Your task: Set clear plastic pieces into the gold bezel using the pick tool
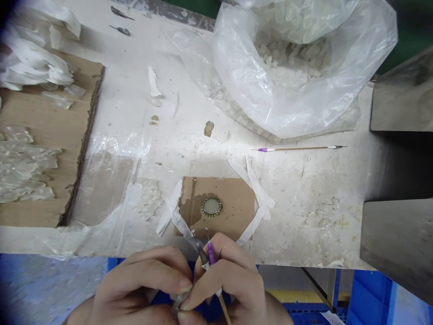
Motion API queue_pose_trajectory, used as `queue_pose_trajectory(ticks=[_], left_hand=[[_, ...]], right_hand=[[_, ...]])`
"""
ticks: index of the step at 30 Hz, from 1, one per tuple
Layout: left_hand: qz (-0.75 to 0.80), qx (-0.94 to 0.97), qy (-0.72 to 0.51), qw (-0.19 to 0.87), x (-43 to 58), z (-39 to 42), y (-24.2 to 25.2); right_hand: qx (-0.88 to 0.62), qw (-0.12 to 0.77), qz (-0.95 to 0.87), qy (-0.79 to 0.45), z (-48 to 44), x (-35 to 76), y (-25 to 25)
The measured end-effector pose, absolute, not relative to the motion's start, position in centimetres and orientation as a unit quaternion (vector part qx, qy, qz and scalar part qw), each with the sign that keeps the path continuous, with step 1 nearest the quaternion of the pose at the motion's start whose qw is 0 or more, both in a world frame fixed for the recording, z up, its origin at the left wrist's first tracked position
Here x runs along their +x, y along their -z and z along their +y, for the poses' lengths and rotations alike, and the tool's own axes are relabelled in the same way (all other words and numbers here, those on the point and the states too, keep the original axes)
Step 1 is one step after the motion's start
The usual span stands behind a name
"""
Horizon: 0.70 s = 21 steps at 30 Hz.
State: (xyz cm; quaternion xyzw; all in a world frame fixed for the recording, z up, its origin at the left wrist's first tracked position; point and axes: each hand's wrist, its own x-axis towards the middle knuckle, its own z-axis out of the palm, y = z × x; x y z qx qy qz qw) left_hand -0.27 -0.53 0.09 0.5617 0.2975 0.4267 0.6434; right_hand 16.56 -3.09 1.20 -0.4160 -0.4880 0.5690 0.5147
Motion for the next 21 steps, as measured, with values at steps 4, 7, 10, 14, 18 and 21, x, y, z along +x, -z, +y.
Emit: queue_pose_trajectory(ticks=[4, 7, 10, 14, 18, 21], left_hand=[[0.296, 0.573, -0.428, 0.634, -0.5, -0.5, -0.2], [0.295, 0.574, -0.43, 0.632, -0.5, -0.5, -0.2], [0.291, 0.573, -0.431, 0.634, -0.5, -0.4, -0.2], [0.275, 0.566, -0.442, 0.639, -0.5, -0.3, -0.1], [0.278, 0.561, -0.454, 0.634, -0.4, -0.4, -0.1], [0.283, 0.562, -0.456, 0.629, -0.3, -0.5, -0.1]], right_hand=[[-0.429, 0.511, -0.502, -0.55, -3.0, 16.8, -1.1], [-0.437, 0.489, -0.538, -0.529, -2.8, 17.1, -1.4], [-0.438, 0.467, -0.568, -0.517, -2.8, 17.3, -1.5], [-0.451, 0.466, -0.572, -0.503, -2.7, 17.4, -1.6], [-0.433, 0.464, -0.593, -0.496, -2.5, 17.7, -1.8], [-0.424, 0.449, -0.612, -0.495, -2.3, 17.8, -2.0]])
